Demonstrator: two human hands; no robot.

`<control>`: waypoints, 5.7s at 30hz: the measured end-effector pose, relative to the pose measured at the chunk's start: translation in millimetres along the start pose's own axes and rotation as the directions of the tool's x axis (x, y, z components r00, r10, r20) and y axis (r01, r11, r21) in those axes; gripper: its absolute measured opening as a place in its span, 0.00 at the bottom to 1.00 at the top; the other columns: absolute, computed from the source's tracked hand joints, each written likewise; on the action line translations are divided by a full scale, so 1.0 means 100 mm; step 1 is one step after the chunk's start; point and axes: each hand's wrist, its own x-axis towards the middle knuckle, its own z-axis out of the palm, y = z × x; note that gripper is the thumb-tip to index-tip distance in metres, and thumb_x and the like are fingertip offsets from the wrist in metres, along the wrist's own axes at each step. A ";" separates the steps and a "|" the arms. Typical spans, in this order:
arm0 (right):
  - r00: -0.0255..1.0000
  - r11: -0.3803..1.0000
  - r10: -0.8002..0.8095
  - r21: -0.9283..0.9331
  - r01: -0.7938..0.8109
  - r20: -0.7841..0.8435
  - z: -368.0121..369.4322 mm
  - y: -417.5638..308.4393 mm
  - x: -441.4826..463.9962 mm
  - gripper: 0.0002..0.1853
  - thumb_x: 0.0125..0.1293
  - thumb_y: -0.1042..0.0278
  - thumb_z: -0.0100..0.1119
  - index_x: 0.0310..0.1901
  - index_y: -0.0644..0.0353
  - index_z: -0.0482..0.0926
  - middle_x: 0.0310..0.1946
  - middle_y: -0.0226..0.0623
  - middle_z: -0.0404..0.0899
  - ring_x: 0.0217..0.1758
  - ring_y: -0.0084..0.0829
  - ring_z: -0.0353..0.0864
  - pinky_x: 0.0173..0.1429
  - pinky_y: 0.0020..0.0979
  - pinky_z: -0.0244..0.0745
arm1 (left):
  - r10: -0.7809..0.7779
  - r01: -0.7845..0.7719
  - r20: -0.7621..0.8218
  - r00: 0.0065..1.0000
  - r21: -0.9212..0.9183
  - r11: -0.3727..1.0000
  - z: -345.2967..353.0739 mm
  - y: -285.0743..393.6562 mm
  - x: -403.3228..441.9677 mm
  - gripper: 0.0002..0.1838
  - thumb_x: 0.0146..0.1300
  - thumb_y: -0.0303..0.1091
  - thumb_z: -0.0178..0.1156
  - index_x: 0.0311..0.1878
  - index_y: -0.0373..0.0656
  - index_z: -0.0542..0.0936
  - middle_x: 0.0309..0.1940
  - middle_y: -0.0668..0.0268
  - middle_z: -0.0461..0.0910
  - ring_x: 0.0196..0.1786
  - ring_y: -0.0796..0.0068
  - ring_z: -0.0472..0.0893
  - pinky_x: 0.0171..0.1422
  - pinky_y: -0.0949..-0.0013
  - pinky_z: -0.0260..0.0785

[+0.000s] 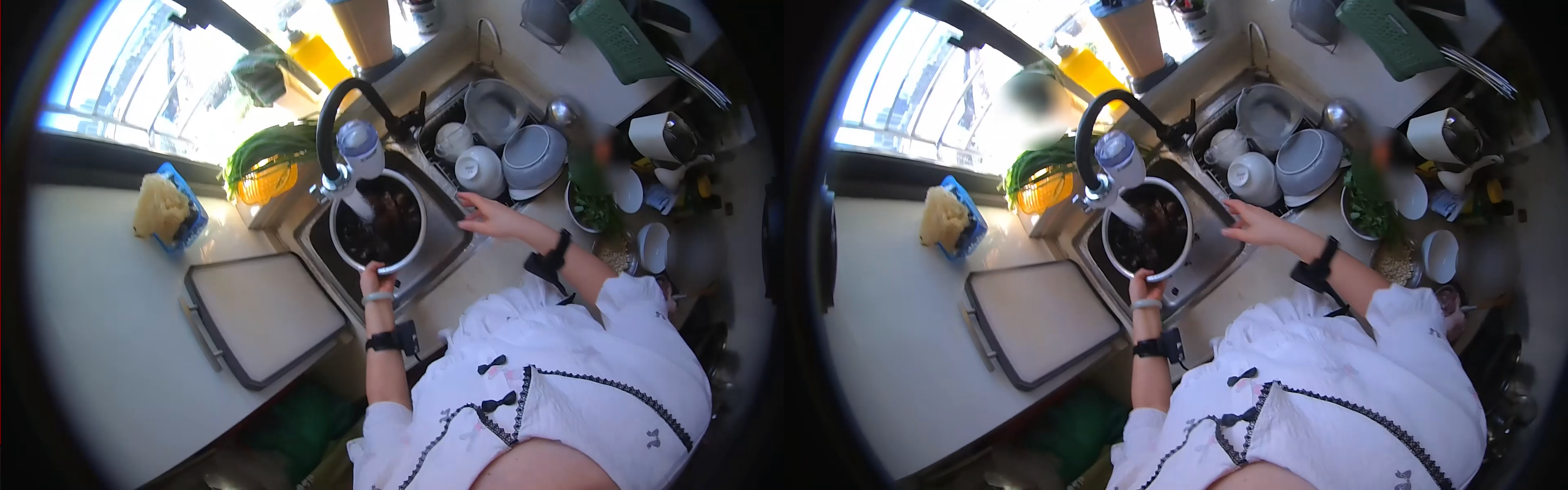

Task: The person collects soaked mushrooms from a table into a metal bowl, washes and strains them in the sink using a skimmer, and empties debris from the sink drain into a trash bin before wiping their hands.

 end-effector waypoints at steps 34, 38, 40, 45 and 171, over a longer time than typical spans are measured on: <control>0.861 0.729 0.459 0.463 -0.505 0.217 0.73 0.03 0.90 0.11 0.48 0.80 0.52 0.37 0.65 0.71 0.30 0.34 0.73 0.31 0.28 0.76 0.38 0.32 0.77 | 0.721 -0.386 0.236 0.652 0.921 0.047 -0.63 -0.59 -0.93 0.19 0.52 0.27 0.56 0.50 0.37 0.73 0.49 0.51 0.72 0.54 0.53 0.70 0.60 0.62 0.60; 0.867 0.678 0.437 0.546 -0.492 0.240 0.82 0.27 0.93 0.12 0.48 0.80 0.52 0.37 0.64 0.71 0.31 0.34 0.73 0.33 0.29 0.76 0.40 0.33 0.78 | 0.689 -0.230 0.103 0.717 0.968 0.095 -0.81 -0.41 -1.22 0.14 0.55 0.29 0.57 0.45 0.36 0.76 0.43 0.56 0.77 0.48 0.61 0.75 0.54 0.65 0.66; 0.868 0.671 0.435 0.557 -0.490 0.239 0.87 0.27 0.95 0.10 0.47 0.79 0.54 0.34 0.68 0.71 0.30 0.37 0.73 0.31 0.31 0.76 0.36 0.34 0.79 | 0.663 -0.229 0.012 0.749 0.943 0.242 -0.83 -0.35 -1.20 0.13 0.57 0.30 0.56 0.44 0.35 0.76 0.40 0.58 0.78 0.45 0.64 0.77 0.52 0.67 0.67; 0.885 0.718 0.415 0.520 -0.462 0.212 0.88 0.19 1.02 0.16 0.47 0.79 0.53 0.40 0.74 0.70 0.33 0.43 0.74 0.35 0.36 0.78 0.36 0.37 0.79 | 0.576 -0.471 -0.119 0.808 0.457 0.755 -0.32 -0.09 -1.12 0.08 0.61 0.31 0.54 0.36 0.34 0.77 0.34 0.61 0.79 0.38 0.75 0.78 0.45 0.72 0.72; 0.908 0.725 0.404 0.567 -0.391 0.109 0.96 0.24 0.80 0.26 0.45 0.77 0.50 0.51 0.63 0.63 0.31 0.38 0.72 0.30 0.30 0.76 0.27 0.33 0.78 | 0.383 -0.303 0.468 0.796 0.857 -0.417 0.98 0.24 -0.03 0.27 0.43 0.32 0.63 0.50 0.42 0.70 0.47 0.50 0.70 0.48 0.48 0.71 0.54 0.59 0.65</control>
